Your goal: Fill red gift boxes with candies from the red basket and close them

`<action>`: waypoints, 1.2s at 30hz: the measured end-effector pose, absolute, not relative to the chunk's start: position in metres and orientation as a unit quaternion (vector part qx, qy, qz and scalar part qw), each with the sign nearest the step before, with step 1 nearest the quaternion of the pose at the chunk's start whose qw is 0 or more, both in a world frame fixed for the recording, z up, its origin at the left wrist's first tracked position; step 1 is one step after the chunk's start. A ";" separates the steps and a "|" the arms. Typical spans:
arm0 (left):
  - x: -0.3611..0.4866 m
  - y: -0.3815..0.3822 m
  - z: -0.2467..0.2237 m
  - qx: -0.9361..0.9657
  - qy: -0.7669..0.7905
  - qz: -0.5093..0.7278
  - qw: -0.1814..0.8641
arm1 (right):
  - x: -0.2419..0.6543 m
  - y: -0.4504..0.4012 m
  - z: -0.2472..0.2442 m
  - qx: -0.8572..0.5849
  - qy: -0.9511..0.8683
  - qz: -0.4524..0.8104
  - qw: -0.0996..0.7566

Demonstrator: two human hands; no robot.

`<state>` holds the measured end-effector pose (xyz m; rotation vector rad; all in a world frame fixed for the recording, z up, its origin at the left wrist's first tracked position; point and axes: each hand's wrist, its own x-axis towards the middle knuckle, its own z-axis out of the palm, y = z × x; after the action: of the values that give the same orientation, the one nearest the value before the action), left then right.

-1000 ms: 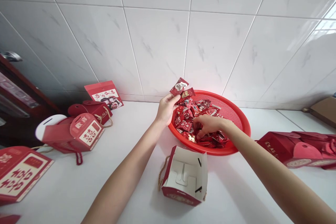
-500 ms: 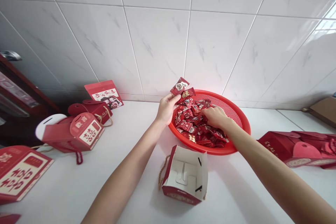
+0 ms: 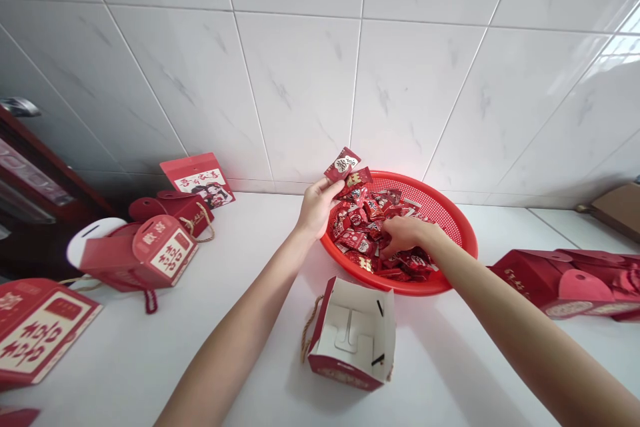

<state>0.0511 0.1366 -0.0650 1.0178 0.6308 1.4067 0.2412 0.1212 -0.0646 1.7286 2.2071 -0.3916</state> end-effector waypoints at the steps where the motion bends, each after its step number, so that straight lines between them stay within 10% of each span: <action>1: 0.051 0.136 -0.065 0.439 0.273 0.607 0.603 | 0.242 0.122 -0.065 0.603 0.770 -0.142 0.154; 21: 0.050 0.139 -0.068 0.438 0.267 0.607 0.607 | 0.258 0.128 -0.063 0.669 0.718 -0.105 -0.162; 36: 0.050 0.140 -0.068 0.446 0.272 0.605 0.601 | 0.257 0.121 -0.055 0.620 0.721 -0.228 -0.210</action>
<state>0.0497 0.1400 -0.0679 1.0336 0.6297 1.4017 0.2567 0.1210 -0.0554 2.2596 2.6286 -0.8300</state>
